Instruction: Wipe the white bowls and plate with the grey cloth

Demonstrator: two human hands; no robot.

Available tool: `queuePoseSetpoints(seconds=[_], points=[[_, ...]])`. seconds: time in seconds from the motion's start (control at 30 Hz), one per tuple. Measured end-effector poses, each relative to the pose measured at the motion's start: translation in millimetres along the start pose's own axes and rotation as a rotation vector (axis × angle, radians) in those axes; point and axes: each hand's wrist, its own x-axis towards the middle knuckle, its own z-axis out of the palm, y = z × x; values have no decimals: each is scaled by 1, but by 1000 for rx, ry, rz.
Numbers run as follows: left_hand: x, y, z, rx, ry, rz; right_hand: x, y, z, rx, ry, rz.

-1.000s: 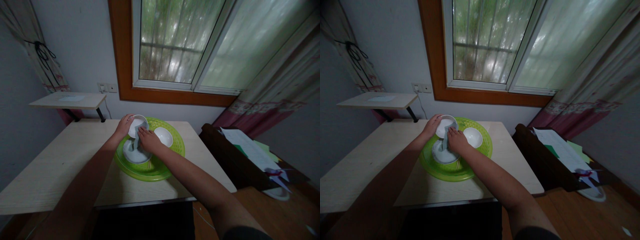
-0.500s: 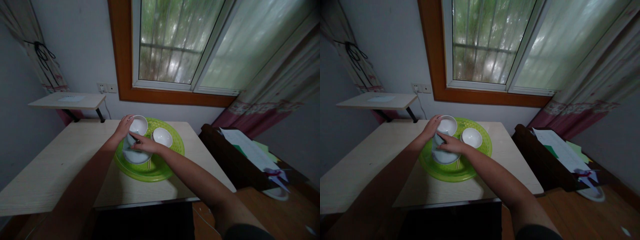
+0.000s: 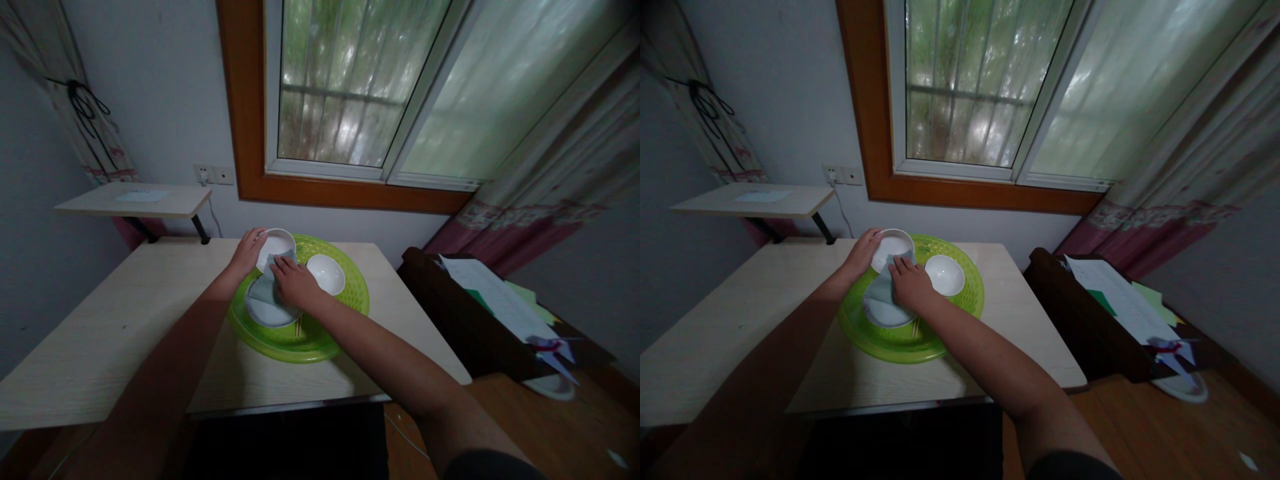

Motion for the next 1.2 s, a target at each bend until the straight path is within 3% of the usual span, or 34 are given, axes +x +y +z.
queuePoseSetpoints(seconds=[0.23,0.43,0.67,0.8,1.07,1.2], points=[[-2,5,-1,8,-10,10,1,4,5,21,3,-26],[-2,2,-2,27,-36,27,8,8,8,318,-62,-172],[-2,0,-2,-19,-15,42,10,9,0,599,-44,-216],[-2,-1,-1,-17,-13,51,10,10,3,518,-48,-211],[-1,4,-1,22,-31,6,3,6,5,99,-40,-54],[-2,8,-2,34,-28,3,2,4,2,37,-15,-21]])
